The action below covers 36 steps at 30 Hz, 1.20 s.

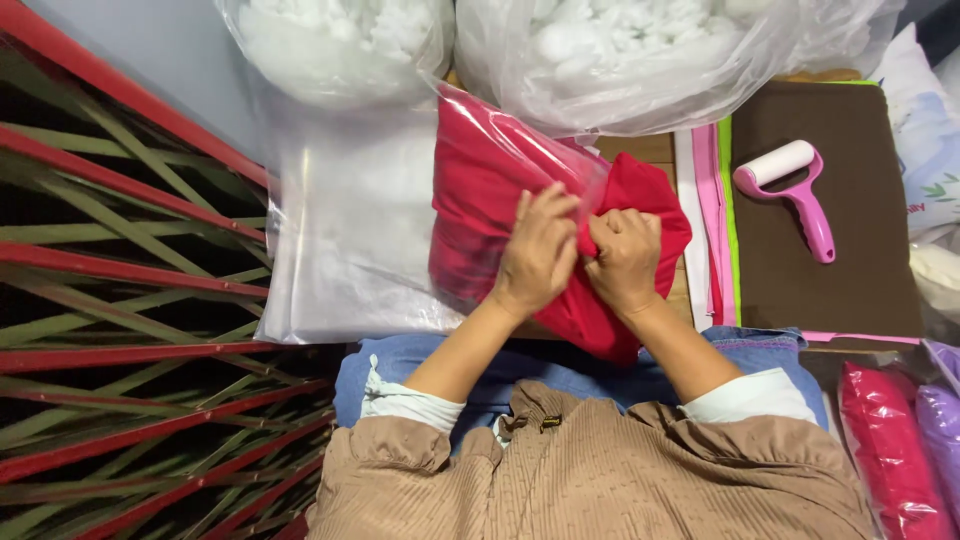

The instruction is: Cleaning a red fabric piece with a lint roller and placing it into a plastic bag

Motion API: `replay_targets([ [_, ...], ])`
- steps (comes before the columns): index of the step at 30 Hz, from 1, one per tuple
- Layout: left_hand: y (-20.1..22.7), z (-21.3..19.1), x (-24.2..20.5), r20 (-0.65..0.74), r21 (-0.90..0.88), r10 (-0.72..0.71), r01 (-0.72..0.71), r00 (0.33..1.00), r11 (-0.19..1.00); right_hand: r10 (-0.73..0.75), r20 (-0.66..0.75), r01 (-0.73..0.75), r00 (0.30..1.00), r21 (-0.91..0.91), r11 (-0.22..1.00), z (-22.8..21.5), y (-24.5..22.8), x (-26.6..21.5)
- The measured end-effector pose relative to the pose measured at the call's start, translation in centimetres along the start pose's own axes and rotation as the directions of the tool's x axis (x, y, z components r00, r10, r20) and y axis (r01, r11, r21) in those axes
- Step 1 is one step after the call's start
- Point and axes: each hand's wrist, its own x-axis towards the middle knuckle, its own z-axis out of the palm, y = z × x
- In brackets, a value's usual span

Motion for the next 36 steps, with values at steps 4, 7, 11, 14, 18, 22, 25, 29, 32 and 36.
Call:
replay_targets([
  [4,0.8,0.9,-0.6,0.073,0.079,0.14,-0.146,0.987,0.986,-0.036,0.014,0.038,0.999,-0.139,0.99,1.2,0.7,0.3],
  [7,-1.0,0.2,-1.4,0.178,0.255,0.012,-0.057,0.984,0.965,0.187,0.225,-0.138,0.956,-0.219,0.966,-0.6,1.7,2.2],
  [11,-3.0,-1.5,-2.0,0.298,0.43,-0.273,0.126,0.915,0.894,0.307,0.389,-0.197,0.868,-0.299,0.934,-4.0,2.3,2.9],
  [14,-5.4,-1.3,-4.8,0.357,0.462,-0.402,0.215,0.843,0.861,0.148,0.694,-0.129,0.705,-0.08,0.988,-5.9,1.6,1.3],
  [18,-4.5,-2.4,-5.3,0.498,0.445,-0.509,0.296,0.702,0.845,0.033,0.93,-0.063,0.365,-0.011,0.998,-3.9,-3.3,-2.0],
  [22,-3.1,-1.9,-6.1,0.688,0.521,-0.47,0.075,0.553,0.85,0.04,0.82,0.272,0.572,-0.235,0.933,1.0,-2.3,-7.2],
  [25,-2.4,-1.4,-6.5,0.683,0.515,-0.39,-0.028,0.618,0.857,-0.018,0.65,0.084,0.76,-0.071,0.994,2.3,0.7,-6.6],
  [29,-0.9,-1.9,-3.8,0.347,0.475,0.006,-0.181,0.938,0.861,0.224,0.579,-0.468,0.784,0.313,0.827,-3.7,0.4,1.0],
  [32,0.7,-3.7,-0.7,0.148,0.459,0.092,-0.151,0.985,0.876,0.208,0.309,-0.33,0.928,0.424,0.843,-7.2,-1.0,3.6],
  [36,0.5,-2.6,-3.4,0.175,0.405,0.057,-0.125,0.983,0.906,-0.071,0.241,-0.028,0.968,0.383,0.923,-3.1,0.7,-0.3],
])
